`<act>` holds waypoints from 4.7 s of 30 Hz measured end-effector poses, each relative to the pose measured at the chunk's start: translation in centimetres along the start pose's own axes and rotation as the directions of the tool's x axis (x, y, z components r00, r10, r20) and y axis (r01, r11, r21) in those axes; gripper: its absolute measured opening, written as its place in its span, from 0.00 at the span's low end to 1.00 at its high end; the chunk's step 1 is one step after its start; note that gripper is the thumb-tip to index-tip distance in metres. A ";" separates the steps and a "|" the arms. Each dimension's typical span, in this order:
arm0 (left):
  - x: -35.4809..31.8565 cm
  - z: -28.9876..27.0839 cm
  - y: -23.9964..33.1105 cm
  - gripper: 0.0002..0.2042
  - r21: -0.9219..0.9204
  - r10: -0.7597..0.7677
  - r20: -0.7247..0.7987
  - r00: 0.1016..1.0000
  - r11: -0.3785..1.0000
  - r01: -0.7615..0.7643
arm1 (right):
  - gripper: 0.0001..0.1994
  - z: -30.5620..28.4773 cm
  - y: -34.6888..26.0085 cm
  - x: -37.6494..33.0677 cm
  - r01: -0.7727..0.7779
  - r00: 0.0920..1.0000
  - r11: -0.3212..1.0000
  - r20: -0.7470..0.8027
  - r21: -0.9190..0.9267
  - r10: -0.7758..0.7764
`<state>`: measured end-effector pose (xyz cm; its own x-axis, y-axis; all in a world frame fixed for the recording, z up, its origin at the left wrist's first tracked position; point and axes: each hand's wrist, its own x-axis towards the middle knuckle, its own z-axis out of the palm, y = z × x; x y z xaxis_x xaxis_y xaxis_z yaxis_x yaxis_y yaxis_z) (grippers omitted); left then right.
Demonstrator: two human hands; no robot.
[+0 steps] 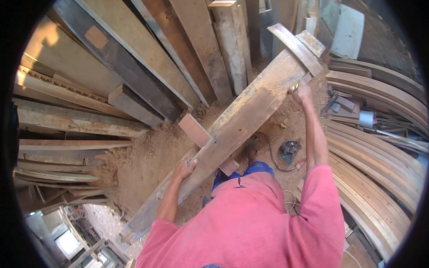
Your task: The person measures a wooden beam using a tape measure, marks it with a pencil, and cuts through it with a circular saw before carrying a wooden plank into a storage area among other stacked lumber.
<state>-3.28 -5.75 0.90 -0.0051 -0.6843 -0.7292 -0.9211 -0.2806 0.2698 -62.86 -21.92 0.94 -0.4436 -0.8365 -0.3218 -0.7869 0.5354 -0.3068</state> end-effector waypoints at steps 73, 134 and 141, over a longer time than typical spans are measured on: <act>0.2 7.0 1.0 0.24 0.200 0.158 -0.578 0.800 0.979 -0.048 | 0.13 -7.2 0.5 -15.0 0.564 0.704 0.338 -0.653 0.753 0.280; -6.7 7.7 -2.0 0.36 0.477 0.758 -0.250 0.603 0.638 -0.604 | 0.19 24.6 -14.9 -37.1 -0.585 0.810 -0.015 0.583 0.811 -0.062; -6.7 8.1 -2.0 0.39 0.463 0.749 -0.229 0.622 0.645 -0.608 | 0.20 25.8 -13.1 -36.5 -0.593 0.784 0.156 0.610 0.790 -0.111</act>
<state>-4.57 4.84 0.17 -0.6044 -0.7894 -0.1075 -0.7715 0.5462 0.3264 -25.28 4.65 -6.39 0.0018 -0.6441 -0.7650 0.4787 0.6722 -0.5648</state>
